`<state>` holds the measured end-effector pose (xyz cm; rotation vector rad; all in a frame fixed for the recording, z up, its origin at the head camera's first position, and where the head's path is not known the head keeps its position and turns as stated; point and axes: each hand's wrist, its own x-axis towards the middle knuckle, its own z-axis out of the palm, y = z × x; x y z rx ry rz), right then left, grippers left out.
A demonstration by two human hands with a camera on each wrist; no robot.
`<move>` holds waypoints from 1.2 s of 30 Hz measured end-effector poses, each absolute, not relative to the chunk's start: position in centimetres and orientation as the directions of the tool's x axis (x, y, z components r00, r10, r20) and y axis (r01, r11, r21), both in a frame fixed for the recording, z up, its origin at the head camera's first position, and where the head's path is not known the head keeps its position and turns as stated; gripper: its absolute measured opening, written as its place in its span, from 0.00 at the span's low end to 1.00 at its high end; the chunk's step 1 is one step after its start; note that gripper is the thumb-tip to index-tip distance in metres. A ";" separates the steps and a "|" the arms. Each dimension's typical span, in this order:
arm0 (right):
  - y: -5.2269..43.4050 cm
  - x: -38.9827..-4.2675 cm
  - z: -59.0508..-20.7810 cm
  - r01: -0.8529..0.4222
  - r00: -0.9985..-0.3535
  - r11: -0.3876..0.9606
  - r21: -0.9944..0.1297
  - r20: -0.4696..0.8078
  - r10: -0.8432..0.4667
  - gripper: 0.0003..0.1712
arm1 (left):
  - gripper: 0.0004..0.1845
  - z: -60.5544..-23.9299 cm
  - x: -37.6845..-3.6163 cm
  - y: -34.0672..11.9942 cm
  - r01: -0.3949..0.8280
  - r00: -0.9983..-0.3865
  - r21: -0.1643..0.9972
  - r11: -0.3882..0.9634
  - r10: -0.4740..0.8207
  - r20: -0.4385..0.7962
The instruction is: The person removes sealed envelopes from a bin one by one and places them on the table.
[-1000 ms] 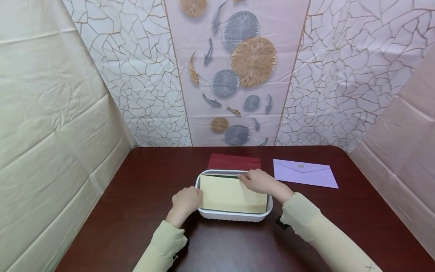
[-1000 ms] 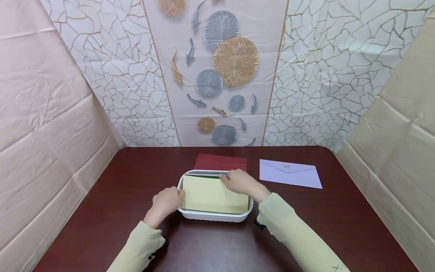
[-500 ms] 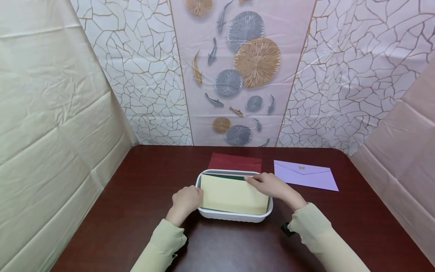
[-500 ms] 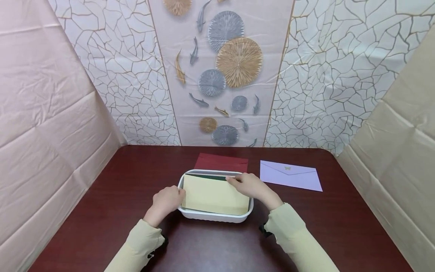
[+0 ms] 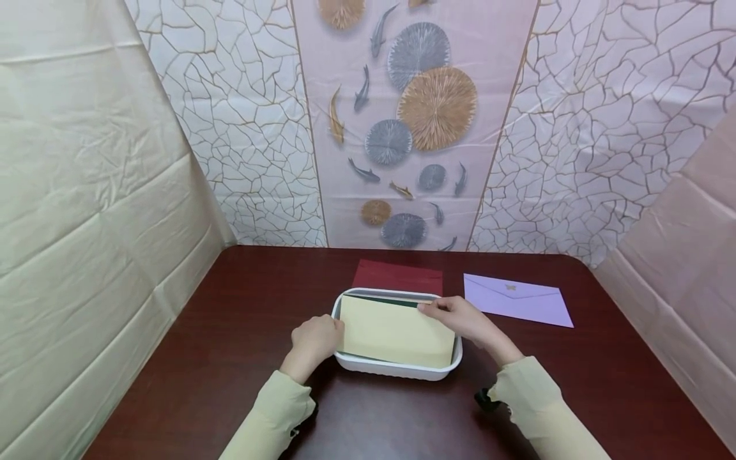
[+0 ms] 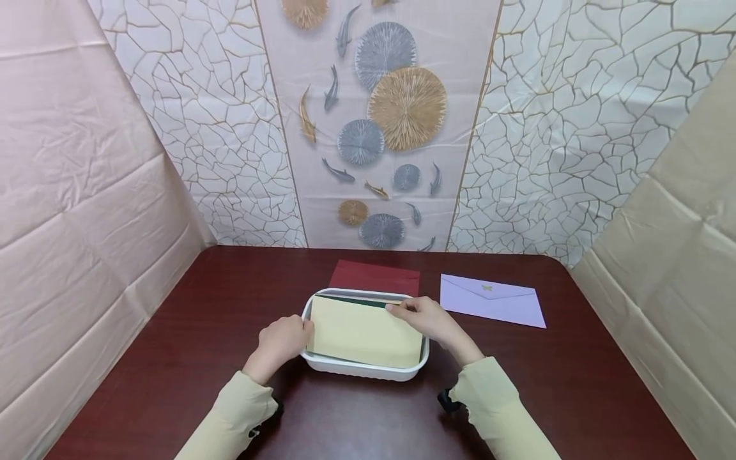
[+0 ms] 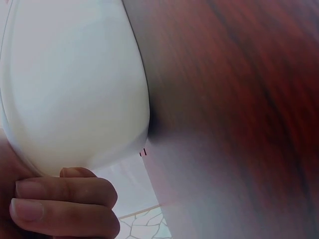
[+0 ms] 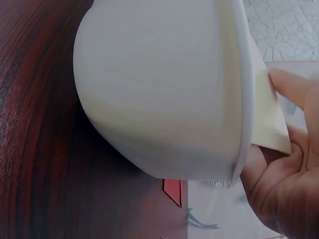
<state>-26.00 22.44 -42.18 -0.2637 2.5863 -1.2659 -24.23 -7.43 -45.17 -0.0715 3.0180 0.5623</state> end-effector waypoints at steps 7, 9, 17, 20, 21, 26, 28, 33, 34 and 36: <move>23.3 -25.7 -42.4 0.000 -0.937 0.503 -0.864 -0.175 -0.301 0.16 | 0.23 -45.2 -24.1 -7.3 -0.053 -0.998 0.359 0.932 -0.034 -0.060; 23.6 -25.6 -42.5 0.037 -0.933 0.458 -0.888 -0.195 -0.301 0.16 | 0.23 -45.1 -24.0 -7.3 -0.049 -0.998 0.363 0.930 -0.030 -0.057; 23.4 -25.0 -42.8 -0.006 -0.926 0.507 -0.862 -0.187 -0.328 0.20 | 0.23 -45.2 -24.0 -7.4 -0.060 -0.997 0.366 0.929 -0.036 -0.070; 23.1 -24.9 -42.8 -0.018 -0.929 0.530 -0.848 -0.181 -0.323 0.24 | 0.23 -45.2 -24.0 -7.5 -0.060 -0.997 0.370 0.927 -0.037 -0.069; 23.0 -24.8 -42.8 -0.013 -0.932 0.532 -0.847 -0.183 -0.314 0.24 | 0.23 -45.2 -24.0 -7.5 -0.059 -0.997 0.371 0.927 -0.036 -0.069; 22.9 -24.6 -42.9 -0.006 -0.946 0.537 -0.843 -0.169 -0.277 0.27 | 0.23 -45.2 -24.0 -7.4 -0.055 -0.998 0.374 0.926 -0.035 -0.061; 23.0 -24.5 -43.0 0.007 -0.953 0.524 -0.851 -0.165 -0.255 0.28 | 0.23 -45.3 -23.9 -7.4 -0.053 -0.998 0.374 0.926 -0.034 -0.059; 22.9 -24.3 -43.4 0.057 -0.971 0.469 -0.882 -0.158 -0.181 0.28 | 0.23 -45.4 -24.0 -7.5 -0.056 -0.997 0.377 0.925 -0.035 -0.063; 22.9 -24.2 -43.4 0.062 -0.973 0.460 -0.885 -0.156 -0.170 0.29 | 0.23 -45.4 -24.0 -7.5 -0.057 -0.997 0.378 0.924 -0.036 -0.064; 22.8 -24.1 -43.4 0.071 -0.976 0.440 -0.895 -0.153 -0.153 0.29 | 0.23 -45.4 -24.1 -7.5 -0.056 -0.997 0.377 0.924 -0.035 -0.063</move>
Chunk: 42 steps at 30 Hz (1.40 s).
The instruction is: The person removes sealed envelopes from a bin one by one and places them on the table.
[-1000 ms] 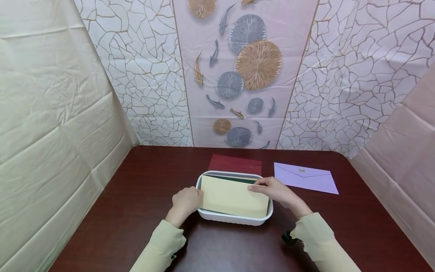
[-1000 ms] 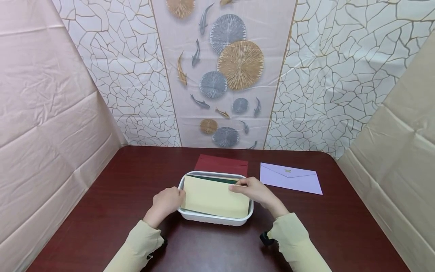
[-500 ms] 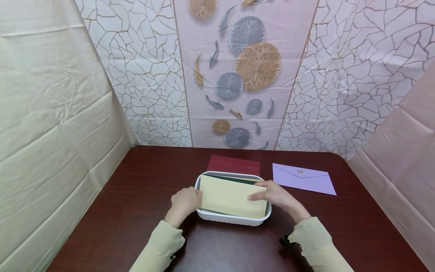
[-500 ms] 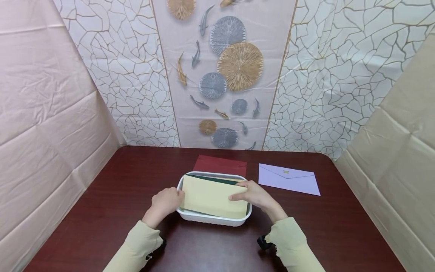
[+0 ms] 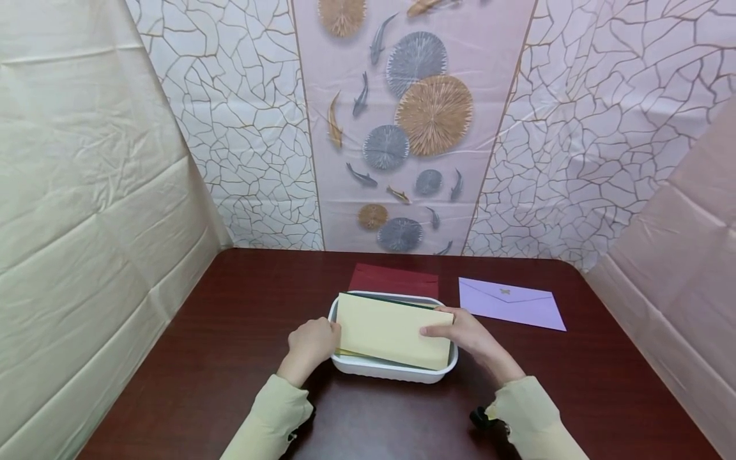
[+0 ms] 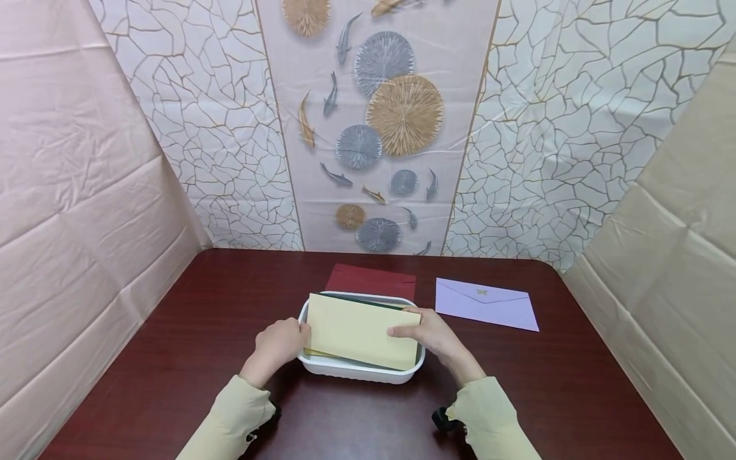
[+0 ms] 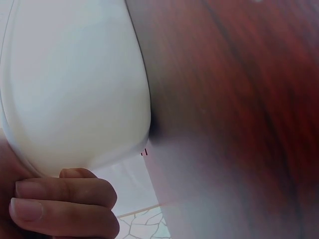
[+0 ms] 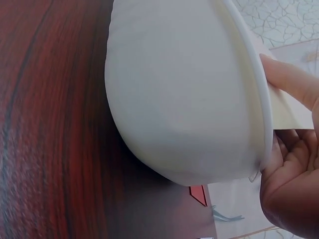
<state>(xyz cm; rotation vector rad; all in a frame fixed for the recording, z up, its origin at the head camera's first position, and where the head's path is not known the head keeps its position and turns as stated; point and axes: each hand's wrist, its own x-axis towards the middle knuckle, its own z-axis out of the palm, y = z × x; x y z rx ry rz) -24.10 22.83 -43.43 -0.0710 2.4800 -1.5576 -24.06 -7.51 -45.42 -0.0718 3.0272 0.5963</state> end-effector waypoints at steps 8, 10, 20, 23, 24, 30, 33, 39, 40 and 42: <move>22.6 -23.8 -43.5 0.086 -0.981 0.369 -0.925 -0.143 -0.131 0.28 | 0.23 -45.4 -23.9 -7.6 -0.053 -0.997 0.391 0.919 -0.029 -0.068; 22.6 -23.8 -43.6 0.095 -0.981 0.354 -0.931 -0.147 -0.124 0.27 | 0.23 -45.4 -23.9 -7.6 -0.054 -0.997 0.397 0.916 -0.030 -0.065; 23.0 -23.9 -43.8 0.156 -0.982 0.191 -0.969 -0.173 -0.078 0.27 | 0.22 -45.5 -24.0 -7.6 -0.056 -0.997 0.390 0.919 -0.030 -0.073; 23.1 -23.8 -43.7 0.162 -0.980 0.155 -0.975 -0.177 -0.087 0.28 | 0.22 -45.5 -24.0 -7.6 -0.057 -0.997 0.386 0.921 -0.031 -0.075; 23.1 -23.8 -43.6 0.161 -0.980 0.151 -0.975 -0.176 -0.091 0.29 | 0.22 -45.5 -24.0 -7.6 -0.059 -0.997 0.385 0.921 -0.032 -0.075; 23.4 -23.8 -43.4 0.185 -0.980 0.090 -0.979 -0.190 -0.059 0.29 | 0.22 -45.5 -24.0 -7.6 -0.063 -0.997 0.387 0.920 -0.038 -0.072; 23.6 -23.6 -43.3 0.188 -0.980 0.044 -0.981 -0.191 -0.063 0.27 | 0.22 -45.6 -24.0 -7.5 -0.065 -0.997 0.389 0.919 -0.040 -0.072; 24.6 -23.3 -43.0 0.177 -0.982 -0.052 -0.983 -0.174 -0.070 0.19 | 0.22 -45.6 -24.0 -7.5 -0.069 -0.996 0.394 0.917 -0.043 -0.074; 24.8 -23.3 -42.9 0.176 -0.983 -0.066 -0.982 -0.172 -0.064 0.17 | 0.21 -45.6 -24.0 -7.5 -0.070 -0.996 0.395 0.916 -0.044 -0.074; 25.2 -23.3 -42.8 0.175 -0.984 -0.093 -0.980 -0.171 -0.052 0.13 | 0.21 -45.6 -24.0 -7.6 -0.071 -0.996 0.395 0.916 -0.045 -0.073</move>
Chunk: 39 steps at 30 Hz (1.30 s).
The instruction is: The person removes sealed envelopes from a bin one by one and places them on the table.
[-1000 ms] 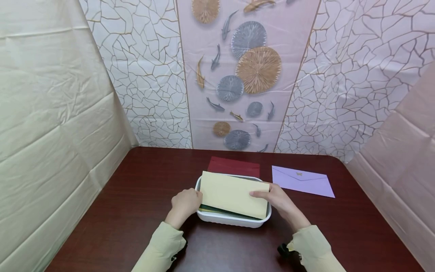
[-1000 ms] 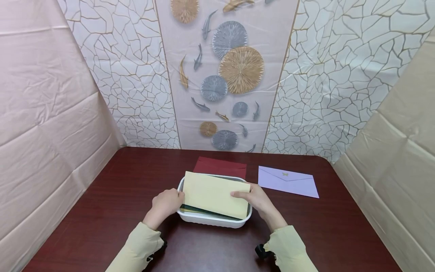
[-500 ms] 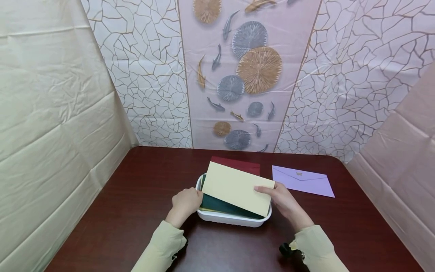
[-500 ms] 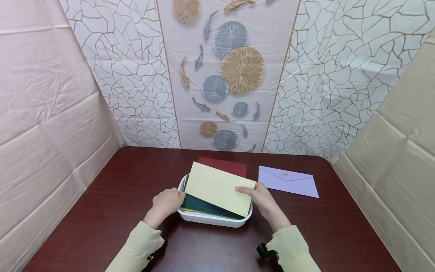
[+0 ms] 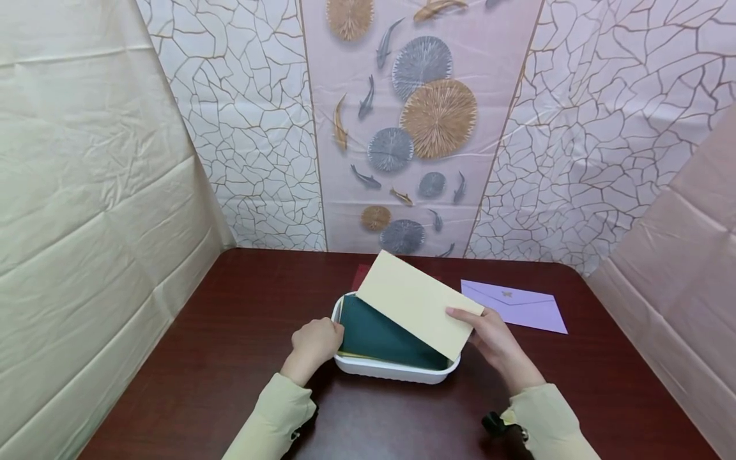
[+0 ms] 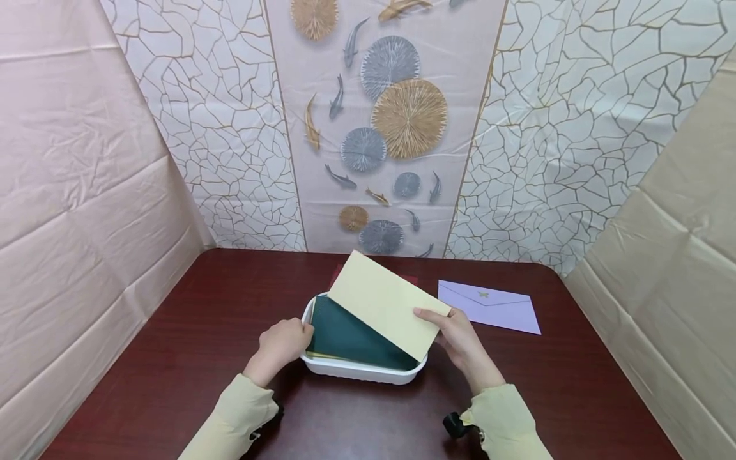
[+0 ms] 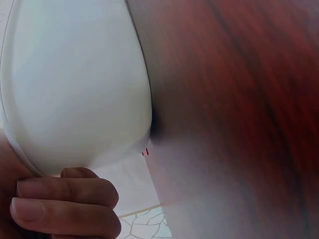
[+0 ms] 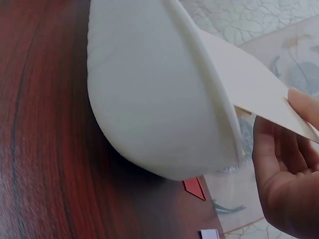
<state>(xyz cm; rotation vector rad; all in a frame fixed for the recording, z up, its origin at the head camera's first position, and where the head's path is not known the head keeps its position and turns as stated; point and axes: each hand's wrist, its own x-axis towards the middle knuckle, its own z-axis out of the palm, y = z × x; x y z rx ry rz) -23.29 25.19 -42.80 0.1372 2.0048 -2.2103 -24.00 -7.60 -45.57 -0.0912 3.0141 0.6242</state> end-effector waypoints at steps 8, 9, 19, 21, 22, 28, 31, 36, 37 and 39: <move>27.7 -23.0 -42.4 0.201 -0.980 -0.093 -0.975 -0.201 -0.017 0.14 | 0.21 -45.3 -24.0 -7.6 -0.064 -0.997 0.400 0.914 -0.042 -0.066; 28.1 -22.9 -42.3 0.208 -0.978 -0.081 -0.975 -0.207 -0.017 0.14 | 0.21 -45.3 -24.0 -7.6 -0.062 -0.997 0.400 0.914 -0.040 -0.063; 32.1 -21.4 -42.7 0.237 -0.971 0.019 -0.971 -0.237 -0.023 0.06 | 0.21 -45.5 -24.0 -7.8 -0.064 -0.997 0.380 0.923 -0.043 -0.065; 32.7 -21.1 -42.9 0.249 -0.968 0.025 -0.968 -0.249 -0.004 0.06 | 0.21 -45.5 -24.1 -7.8 -0.065 -0.997 0.379 0.923 -0.045 -0.062; 33.0 -20.9 -42.9 0.259 -0.966 0.026 -0.966 -0.258 0.009 0.06 | 0.21 -45.5 -24.1 -7.8 -0.065 -0.997 0.379 0.923 -0.045 -0.061; 34.9 -20.0 -42.9 0.294 -0.956 -0.009 -0.956 -0.294 0.018 0.06 | 0.21 -45.5 -24.1 -7.8 -0.073 -0.996 0.378 0.923 -0.049 -0.071; 36.2 -19.6 -42.7 0.291 -0.956 -0.002 -0.957 -0.291 0.022 0.07 | 0.21 -45.5 -24.1 -7.7 -0.068 -0.996 0.378 0.923 -0.044 -0.071; 38.6 -18.7 -42.1 0.278 -0.960 0.009 -0.961 -0.277 0.033 0.09 | 0.21 -45.3 -24.0 -7.6 -0.060 -0.997 0.381 0.923 -0.036 -0.069; 39.1 -18.4 -41.9 0.279 -0.960 0.005 -0.960 -0.278 0.035 0.10 | 0.21 -45.3 -24.0 -7.6 -0.059 -0.997 0.381 0.923 -0.036 -0.068; 40.1 -18.0 -41.5 0.275 -0.961 -0.002 -0.962 -0.275 0.037 0.12 | 0.21 -45.2 -24.0 -7.6 -0.058 -0.997 0.381 0.923 -0.035 -0.068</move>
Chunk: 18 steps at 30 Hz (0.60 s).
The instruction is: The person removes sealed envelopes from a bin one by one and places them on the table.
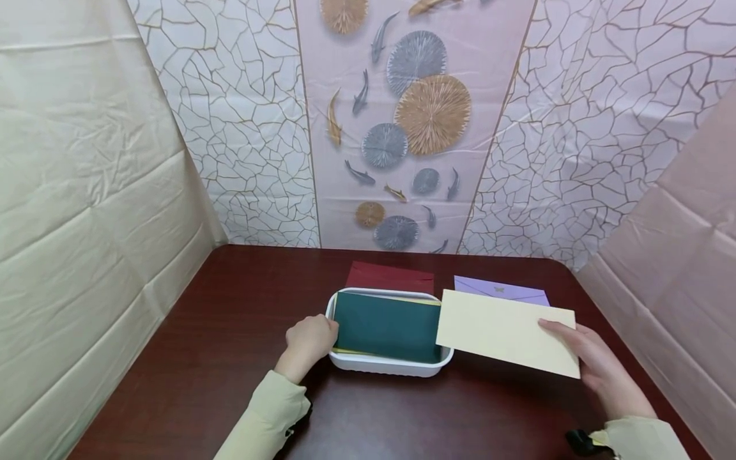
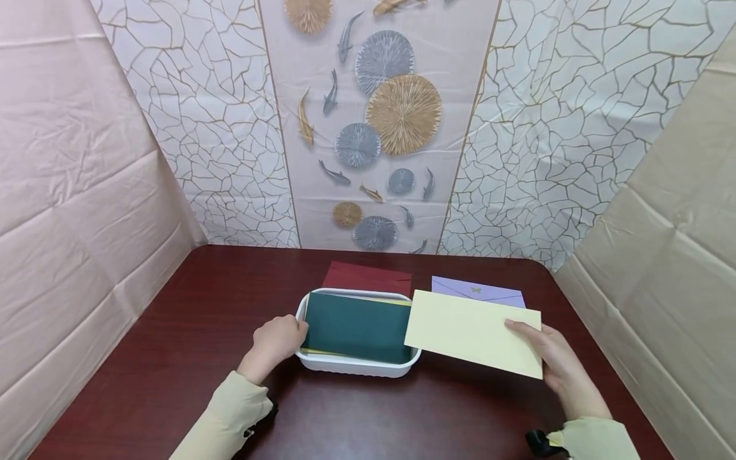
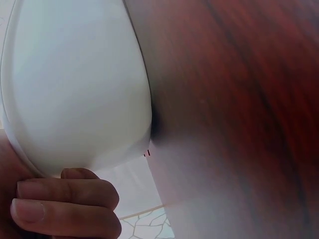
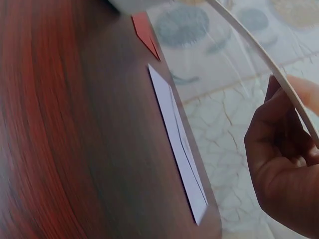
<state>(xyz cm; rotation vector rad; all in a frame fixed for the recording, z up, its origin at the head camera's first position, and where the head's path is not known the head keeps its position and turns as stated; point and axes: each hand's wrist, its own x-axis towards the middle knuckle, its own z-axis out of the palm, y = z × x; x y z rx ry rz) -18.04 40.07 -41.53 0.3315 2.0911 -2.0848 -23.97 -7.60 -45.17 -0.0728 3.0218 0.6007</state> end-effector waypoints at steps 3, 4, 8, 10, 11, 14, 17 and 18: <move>41.4 -17.7 -41.2 0.270 -0.962 -0.013 -0.963 -0.270 0.039 0.13 | 0.21 -45.0 -24.0 -7.7 -0.057 -0.997 0.376 0.925 -0.036 -0.064; 41.9 -17.6 -41.2 0.272 -0.961 -0.019 -0.962 -0.272 0.041 0.13 | 0.21 -44.9 -24.0 -7.7 -0.056 -0.998 0.375 0.925 -0.036 -0.059; 43.3 -17.3 -41.3 0.296 -0.952 -0.027 -0.955 -0.297 0.070 0.12 | 0.21 -44.8 -24.1 -7.8 -0.053 -0.998 0.372 0.927 -0.035 -0.055; 43.7 -17.0 -41.5 0.315 -0.945 -0.027 -0.949 -0.316 0.085 0.12 | 0.21 -44.8 -24.2 -7.8 -0.055 -0.998 0.370 0.927 -0.034 -0.061; 43.8 -16.9 -41.6 0.325 -0.941 -0.019 -0.946 -0.325 0.090 0.12 | 0.21 -44.8 -24.2 -7.8 -0.057 -0.997 0.369 0.928 -0.034 -0.067; 44.0 -16.7 -42.0 0.345 -0.934 -0.001 -0.938 -0.344 0.092 0.12 | 0.21 -44.9 -24.2 -7.7 -0.061 -0.996 0.367 0.928 -0.035 -0.078; 44.1 -16.7 -42.3 0.354 -0.933 0.035 -0.935 -0.350 0.079 0.11 | 0.21 -45.1 -24.2 -7.7 -0.061 -0.996 0.364 0.929 -0.035 -0.078; 44.1 -16.8 -42.5 0.357 -0.933 0.043 -0.933 -0.353 0.077 0.12 | 0.21 -45.1 -24.2 -7.6 -0.060 -0.997 0.364 0.930 -0.034 -0.076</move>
